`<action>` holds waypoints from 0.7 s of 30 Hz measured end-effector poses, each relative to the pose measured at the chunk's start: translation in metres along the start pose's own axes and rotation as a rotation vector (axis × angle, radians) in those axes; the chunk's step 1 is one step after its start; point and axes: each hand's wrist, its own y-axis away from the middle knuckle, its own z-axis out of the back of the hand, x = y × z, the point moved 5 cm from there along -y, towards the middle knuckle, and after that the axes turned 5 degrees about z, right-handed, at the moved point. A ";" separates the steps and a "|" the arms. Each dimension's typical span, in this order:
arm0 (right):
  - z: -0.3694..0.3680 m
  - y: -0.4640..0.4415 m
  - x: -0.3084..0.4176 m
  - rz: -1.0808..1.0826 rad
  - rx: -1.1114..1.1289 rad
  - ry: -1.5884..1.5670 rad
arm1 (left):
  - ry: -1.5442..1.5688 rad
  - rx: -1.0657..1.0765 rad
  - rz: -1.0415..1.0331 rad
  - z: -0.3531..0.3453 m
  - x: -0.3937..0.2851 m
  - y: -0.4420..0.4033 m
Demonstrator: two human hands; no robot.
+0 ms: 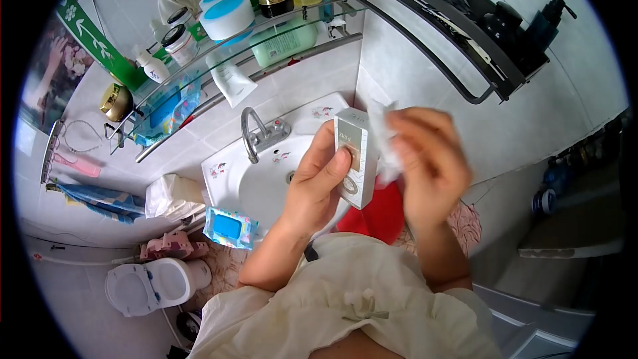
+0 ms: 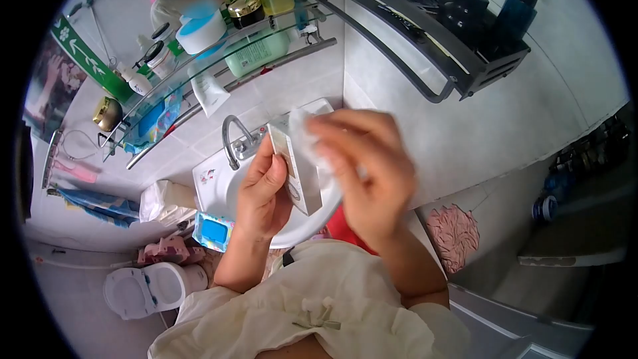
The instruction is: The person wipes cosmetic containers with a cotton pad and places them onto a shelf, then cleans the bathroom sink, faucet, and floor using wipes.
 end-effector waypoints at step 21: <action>-0.021 0.040 0.012 0.383 0.257 0.156 | 0.030 -0.051 0.058 0.012 -0.013 -0.021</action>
